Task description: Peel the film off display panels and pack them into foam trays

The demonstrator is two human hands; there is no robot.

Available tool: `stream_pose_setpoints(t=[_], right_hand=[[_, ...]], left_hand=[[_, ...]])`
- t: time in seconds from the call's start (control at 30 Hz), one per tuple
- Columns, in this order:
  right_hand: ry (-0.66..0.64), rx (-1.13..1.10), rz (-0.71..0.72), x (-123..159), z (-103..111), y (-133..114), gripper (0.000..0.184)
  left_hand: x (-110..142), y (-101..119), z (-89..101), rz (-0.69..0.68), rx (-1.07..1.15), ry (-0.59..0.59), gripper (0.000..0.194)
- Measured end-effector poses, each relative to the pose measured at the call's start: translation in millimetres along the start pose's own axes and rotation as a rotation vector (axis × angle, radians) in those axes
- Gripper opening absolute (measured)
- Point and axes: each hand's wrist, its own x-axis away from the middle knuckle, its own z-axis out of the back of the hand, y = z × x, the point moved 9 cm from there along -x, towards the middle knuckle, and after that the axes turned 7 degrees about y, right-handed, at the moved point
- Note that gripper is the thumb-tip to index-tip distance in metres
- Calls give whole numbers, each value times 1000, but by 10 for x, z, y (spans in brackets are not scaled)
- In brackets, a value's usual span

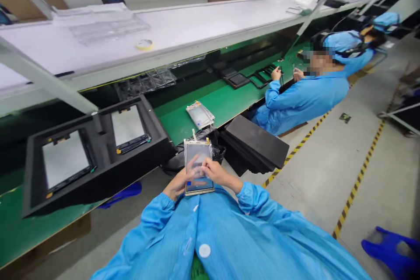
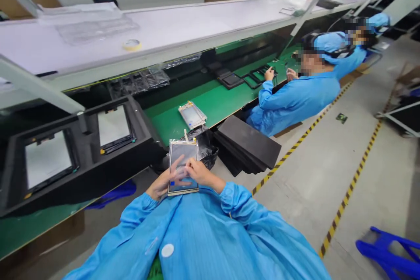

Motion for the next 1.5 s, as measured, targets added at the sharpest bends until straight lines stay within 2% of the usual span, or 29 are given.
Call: stream_pose_setpoints(t=[0.07,0.1,0.13,0.2,0.27,0.3,0.33,0.37,0.4,0.43,0.5,0.57,0.63,0.77,0.83,0.9,0.97,1.03,1.13,1.2,1.23,1.3,1.37,1.43,1.5], right_hand=[[57,-201,-75,-78,86,-72,15],[128,-292,-101,-131,229,-94,19],[244,-371,-111,-180,458,-105,21],[605,-463,-64,-189,1129,-116,22],[1008,-402,53,-6,1820,-181,21],[1141,-298,106,103,2053,-254,20],[1202,-161,141,181,2184,-344,20],[1184,-22,152,208,2207,-430,21],[1081,81,138,174,2120,-484,24],[913,125,104,102,1930,-493,27],[523,36,11,-25,1337,-422,33],[243,-160,-81,-62,731,-339,36],[152,-365,-170,-70,339,-235,42],[108,-664,-338,-27,-97,48,55],[28,-630,-379,66,-295,173,52],[-109,-515,-388,217,-519,283,48],[-246,-441,-399,409,-730,402,47],[-334,-472,-456,592,-890,544,47],[-384,-656,-591,713,-1039,752,47],[-352,-695,-656,620,-1041,925,47],[-297,-638,-672,512,-981,1050,43],[-143,-434,-673,203,-736,1343,33],[-3,-231,-658,-177,-401,1643,26],[69,-72,-656,-583,-81,1960,22],[90,117,-647,-994,177,2291,25]], left_hand=[[186,-16,33,-34,-21,-18,103],[270,-31,56,-45,-25,-19,98],[347,-51,79,-52,-27,-19,93],[490,-109,128,-53,-32,-16,82],[615,-166,192,-60,-30,9,73],[668,-191,228,-65,-25,28,69],[714,-214,264,-70,-16,51,65],[751,-237,299,-74,-6,73,63],[780,-259,328,-76,3,90,62],[801,-283,350,-76,9,102,61],[825,-330,375,-75,14,106,62],[839,-379,389,-70,16,103,62],[853,-428,402,-60,24,106,61],[913,-508,416,-38,38,112,57],[970,-526,442,-56,31,117,51],[1059,-525,520,-113,13,155,41],[1184,-530,666,-180,21,251,32],[1336,-572,858,-221,72,407,34],[1529,-677,1085,-235,118,628,52],[1594,-737,1198,-222,77,750,53],[1612,-755,1258,-227,64,806,52],[1655,-778,1402,-282,111,931,50],[1745,-826,1561,-392,251,1084,48],[1875,-970,1675,-472,396,1274,45],[1961,-1197,1684,-478,486,1433,46]])
